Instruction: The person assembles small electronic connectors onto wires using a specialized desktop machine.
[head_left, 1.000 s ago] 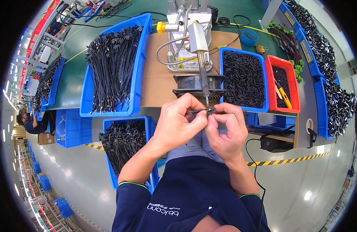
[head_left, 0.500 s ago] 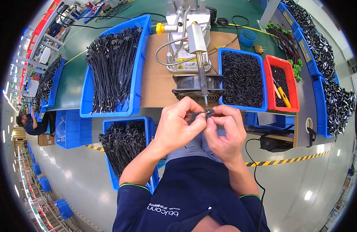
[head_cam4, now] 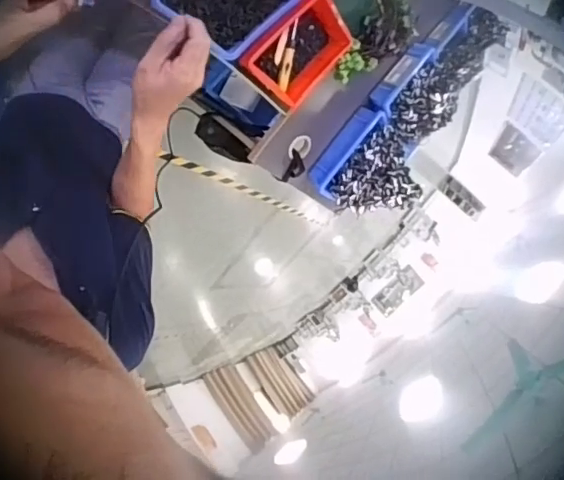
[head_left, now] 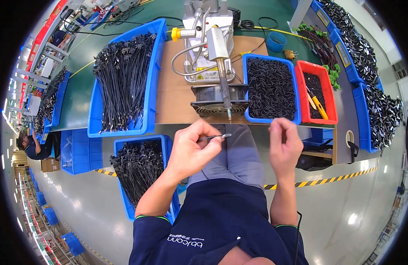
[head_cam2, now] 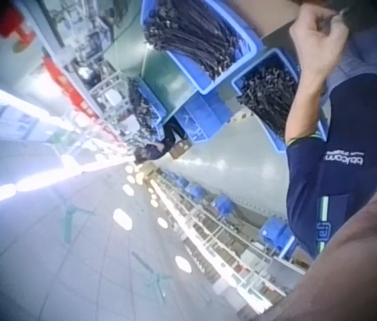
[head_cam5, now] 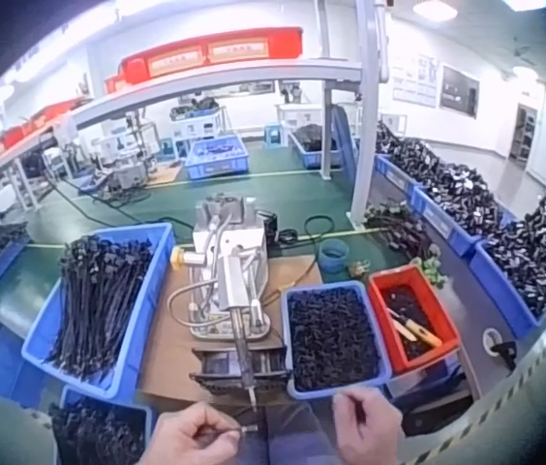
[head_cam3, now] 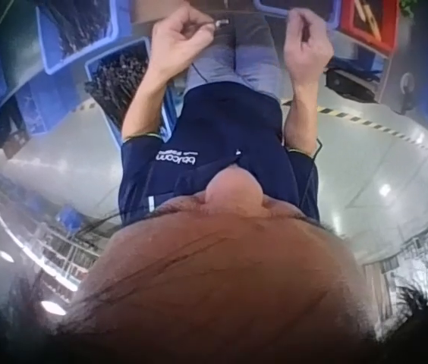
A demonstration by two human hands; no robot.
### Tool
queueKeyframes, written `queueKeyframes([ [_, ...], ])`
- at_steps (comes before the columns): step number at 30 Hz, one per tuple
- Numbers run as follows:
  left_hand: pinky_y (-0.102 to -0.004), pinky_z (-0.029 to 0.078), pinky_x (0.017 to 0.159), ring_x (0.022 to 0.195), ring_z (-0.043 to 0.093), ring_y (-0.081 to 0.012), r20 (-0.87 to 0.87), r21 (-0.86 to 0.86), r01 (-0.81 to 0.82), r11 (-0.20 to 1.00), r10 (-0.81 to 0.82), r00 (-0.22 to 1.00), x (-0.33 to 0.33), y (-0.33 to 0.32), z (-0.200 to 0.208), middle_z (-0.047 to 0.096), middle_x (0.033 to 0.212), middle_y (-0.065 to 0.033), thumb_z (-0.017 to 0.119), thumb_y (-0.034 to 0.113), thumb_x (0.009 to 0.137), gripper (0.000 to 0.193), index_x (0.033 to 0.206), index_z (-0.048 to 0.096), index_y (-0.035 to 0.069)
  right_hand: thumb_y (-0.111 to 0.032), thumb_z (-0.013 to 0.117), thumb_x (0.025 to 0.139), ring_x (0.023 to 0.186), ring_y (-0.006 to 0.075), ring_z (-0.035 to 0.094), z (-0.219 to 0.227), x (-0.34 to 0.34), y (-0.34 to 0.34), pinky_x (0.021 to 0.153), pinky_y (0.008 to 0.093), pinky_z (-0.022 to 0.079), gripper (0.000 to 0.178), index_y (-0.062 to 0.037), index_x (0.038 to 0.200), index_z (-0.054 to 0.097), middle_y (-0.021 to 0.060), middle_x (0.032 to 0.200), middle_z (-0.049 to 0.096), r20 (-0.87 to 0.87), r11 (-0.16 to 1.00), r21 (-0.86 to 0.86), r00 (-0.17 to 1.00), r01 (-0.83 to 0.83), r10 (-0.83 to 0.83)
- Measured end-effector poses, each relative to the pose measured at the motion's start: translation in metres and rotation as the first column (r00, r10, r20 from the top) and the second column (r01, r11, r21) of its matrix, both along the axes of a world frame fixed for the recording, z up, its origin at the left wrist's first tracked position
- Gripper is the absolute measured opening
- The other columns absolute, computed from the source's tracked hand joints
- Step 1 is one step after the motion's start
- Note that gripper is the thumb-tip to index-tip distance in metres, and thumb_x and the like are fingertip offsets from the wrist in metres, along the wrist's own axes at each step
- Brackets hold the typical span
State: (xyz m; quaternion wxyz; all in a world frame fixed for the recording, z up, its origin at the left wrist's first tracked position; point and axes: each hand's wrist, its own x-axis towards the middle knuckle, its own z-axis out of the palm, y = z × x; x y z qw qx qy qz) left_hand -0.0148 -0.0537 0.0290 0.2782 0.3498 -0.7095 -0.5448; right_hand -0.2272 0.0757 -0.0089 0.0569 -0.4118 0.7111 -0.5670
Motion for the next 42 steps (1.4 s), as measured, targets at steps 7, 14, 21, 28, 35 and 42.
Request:
queueKeyframes([
  [7,-0.0198,0.033,0.055,0.062,0.040,0.0022,0.046,0.060,-0.128,0.990,0.126,0.991,0.059,0.002,-0.028,0.067,0.075,0.0050,0.074,0.003,0.088,0.005,0.090,0.069,0.001,-0.016,0.076,0.097,0.081,0.0351,0.071,0.008,-0.044,-0.024,0.077,0.0452,0.057,0.026,0.0024,0.116,0.073,0.0181,0.092,0.072,-0.270,0.961,0.250,0.961,0.122,-0.052],
  [14,-0.0204,0.039,0.059,0.067,0.047,0.0008,0.242,-0.090,-0.510,0.855,0.516,0.822,0.170,0.004,-0.024,0.068,0.079,0.0043,0.073,0.004,0.092,0.005,0.091,0.069,0.001,-0.026,0.073,0.098,0.095,0.0389,0.072,0.000,-0.053,-0.058,0.082,0.0475,0.057,0.026,-0.0016,0.106,0.077,0.0169,0.103,0.071,-0.465,0.876,0.436,0.885,0.205,0.024],
  [21,-0.0254,0.049,0.066,0.070,0.057,-0.0051,0.434,-0.314,-0.659,0.684,0.721,0.541,0.267,0.008,-0.051,0.071,0.079,-0.0002,0.077,0.013,0.093,0.016,0.100,0.073,0.000,-0.022,0.069,0.103,0.086,0.0339,0.070,-0.007,-0.057,-0.065,0.076,0.0431,0.055,0.019,-0.0040,0.103,0.073,0.0137,0.096,0.070,-0.425,0.889,0.429,0.905,0.162,0.040],
  [28,-0.0357,0.060,0.086,0.099,0.076,-0.0263,0.383,-0.554,-0.583,0.595,0.803,0.456,0.275,-0.019,-0.033,0.078,0.111,-0.0153,0.077,0.021,0.098,0.027,0.116,0.076,0.000,-0.022,0.063,0.109,0.088,0.0295,0.071,0.002,-0.050,-0.063,0.080,0.0380,0.055,0.023,-0.0008,0.115,0.071,0.0162,0.104,0.075,-0.389,0.915,0.355,0.920,0.192,-0.042],
  [35,-0.0366,0.058,0.081,0.092,0.074,-0.0279,0.152,-0.756,-0.352,0.551,0.672,0.725,0.202,-0.103,0.040,0.078,0.102,-0.0113,0.075,0.014,0.097,0.013,0.106,0.078,0.005,-0.019,0.060,0.111,0.100,0.0322,0.073,0.006,-0.049,-0.050,0.091,0.0396,0.056,0.026,0.0023,0.123,0.069,0.0172,0.112,0.076,-0.433,0.954,0.236,0.899,0.186,-0.068],
  [42,-0.0499,0.060,0.087,0.097,0.076,-0.0357,0.541,-0.683,0.034,0.730,0.474,0.695,0.125,-0.234,0.034,0.079,0.102,-0.0140,0.068,0.030,0.095,0.023,0.103,0.080,0.012,-0.011,0.066,0.107,0.094,0.0238,0.071,0.009,-0.024,-0.032,0.085,0.0339,0.056,0.019,0.0042,0.118,0.071,0.0152,0.107,0.076,-0.272,0.977,0.181,0.960,0.117,-0.065],
])
